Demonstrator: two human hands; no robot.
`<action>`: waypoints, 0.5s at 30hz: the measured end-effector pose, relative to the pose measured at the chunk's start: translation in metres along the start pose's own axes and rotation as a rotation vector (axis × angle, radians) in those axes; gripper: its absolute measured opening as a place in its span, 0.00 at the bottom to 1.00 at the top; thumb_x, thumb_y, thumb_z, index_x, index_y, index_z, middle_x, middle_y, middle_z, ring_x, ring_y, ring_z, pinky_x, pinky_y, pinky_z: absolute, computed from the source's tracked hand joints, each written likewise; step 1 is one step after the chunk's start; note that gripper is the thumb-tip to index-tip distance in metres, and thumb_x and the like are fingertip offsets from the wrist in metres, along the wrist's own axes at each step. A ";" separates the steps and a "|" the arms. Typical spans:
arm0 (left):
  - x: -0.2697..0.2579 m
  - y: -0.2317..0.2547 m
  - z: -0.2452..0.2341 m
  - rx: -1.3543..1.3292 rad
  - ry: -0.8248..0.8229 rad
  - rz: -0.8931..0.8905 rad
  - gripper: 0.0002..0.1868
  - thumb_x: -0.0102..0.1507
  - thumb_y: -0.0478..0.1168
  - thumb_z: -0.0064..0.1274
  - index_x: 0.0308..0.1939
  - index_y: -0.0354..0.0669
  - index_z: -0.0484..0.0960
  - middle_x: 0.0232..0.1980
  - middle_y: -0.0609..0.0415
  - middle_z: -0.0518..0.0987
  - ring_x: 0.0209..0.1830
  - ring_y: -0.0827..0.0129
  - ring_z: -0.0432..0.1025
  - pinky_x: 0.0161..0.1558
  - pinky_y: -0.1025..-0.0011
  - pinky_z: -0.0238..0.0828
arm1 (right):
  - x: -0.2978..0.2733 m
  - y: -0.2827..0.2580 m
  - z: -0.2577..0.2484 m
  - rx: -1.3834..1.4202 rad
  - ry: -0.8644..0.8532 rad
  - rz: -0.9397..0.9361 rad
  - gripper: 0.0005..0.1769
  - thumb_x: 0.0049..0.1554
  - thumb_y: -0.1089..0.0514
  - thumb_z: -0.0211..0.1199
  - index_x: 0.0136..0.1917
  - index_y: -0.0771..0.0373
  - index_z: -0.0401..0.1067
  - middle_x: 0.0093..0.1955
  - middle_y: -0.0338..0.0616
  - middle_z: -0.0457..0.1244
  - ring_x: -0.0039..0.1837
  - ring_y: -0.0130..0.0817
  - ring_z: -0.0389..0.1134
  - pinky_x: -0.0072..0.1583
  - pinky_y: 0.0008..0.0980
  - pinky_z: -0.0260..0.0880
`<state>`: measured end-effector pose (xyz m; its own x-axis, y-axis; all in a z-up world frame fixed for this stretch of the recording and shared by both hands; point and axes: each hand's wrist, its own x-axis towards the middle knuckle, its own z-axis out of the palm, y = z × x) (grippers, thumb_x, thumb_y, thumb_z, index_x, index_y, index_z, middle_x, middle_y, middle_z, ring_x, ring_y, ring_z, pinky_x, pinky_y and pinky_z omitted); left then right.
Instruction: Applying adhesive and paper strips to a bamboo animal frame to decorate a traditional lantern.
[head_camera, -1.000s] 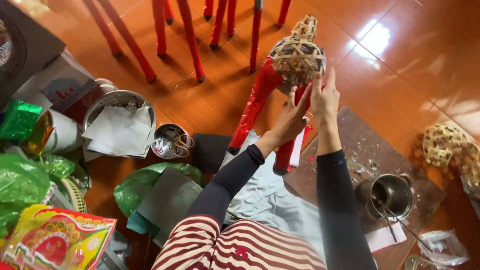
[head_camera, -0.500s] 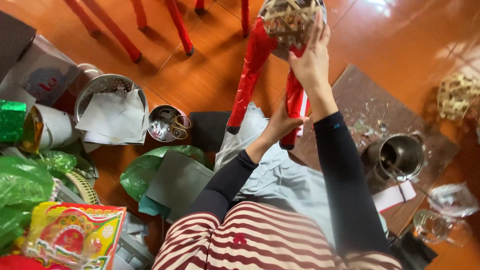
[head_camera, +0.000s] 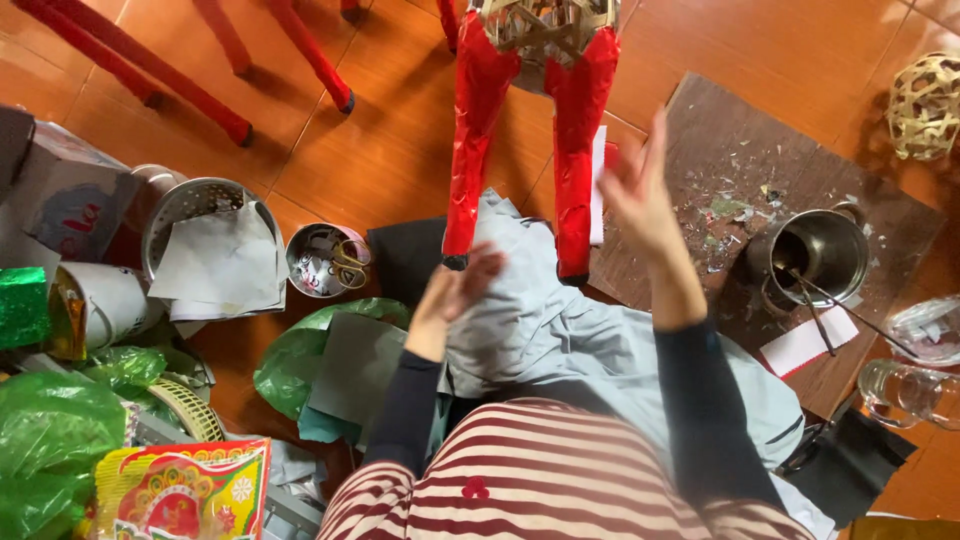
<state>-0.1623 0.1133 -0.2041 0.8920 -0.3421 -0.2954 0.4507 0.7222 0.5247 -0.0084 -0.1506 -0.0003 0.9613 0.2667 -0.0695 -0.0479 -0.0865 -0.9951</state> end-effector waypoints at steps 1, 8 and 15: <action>-0.011 0.017 -0.003 -0.044 0.144 0.137 0.28 0.73 0.44 0.45 0.74 0.31 0.63 0.66 0.38 0.74 0.65 0.55 0.72 0.67 0.60 0.68 | -0.017 0.039 -0.008 0.035 -0.098 0.078 0.60 0.62 0.62 0.61 0.86 0.47 0.17 0.85 0.65 0.39 0.80 0.52 0.51 0.70 0.45 0.67; 0.001 0.109 0.091 0.788 0.331 0.548 0.37 0.72 0.43 0.51 0.82 0.32 0.56 0.73 0.40 0.72 0.67 0.62 0.72 0.69 0.66 0.71 | -0.079 0.055 0.039 0.272 -0.206 0.198 0.65 0.54 0.66 0.67 0.84 0.47 0.20 0.66 0.53 0.60 0.59 0.37 0.70 0.55 0.36 0.75; 0.018 0.115 0.149 1.154 0.685 0.062 0.62 0.54 0.41 0.63 0.85 0.53 0.39 0.52 0.35 0.84 0.42 0.52 0.80 0.47 0.63 0.76 | -0.078 0.058 0.047 0.157 -0.181 0.154 0.63 0.55 0.65 0.69 0.87 0.48 0.29 0.61 0.50 0.62 0.55 0.32 0.68 0.47 0.31 0.76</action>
<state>-0.0898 0.1006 -0.0300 0.8686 0.2848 -0.4056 0.4834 -0.3065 0.8200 -0.0988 -0.1317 -0.0558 0.8759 0.4302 -0.2184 -0.2448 0.0062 -0.9696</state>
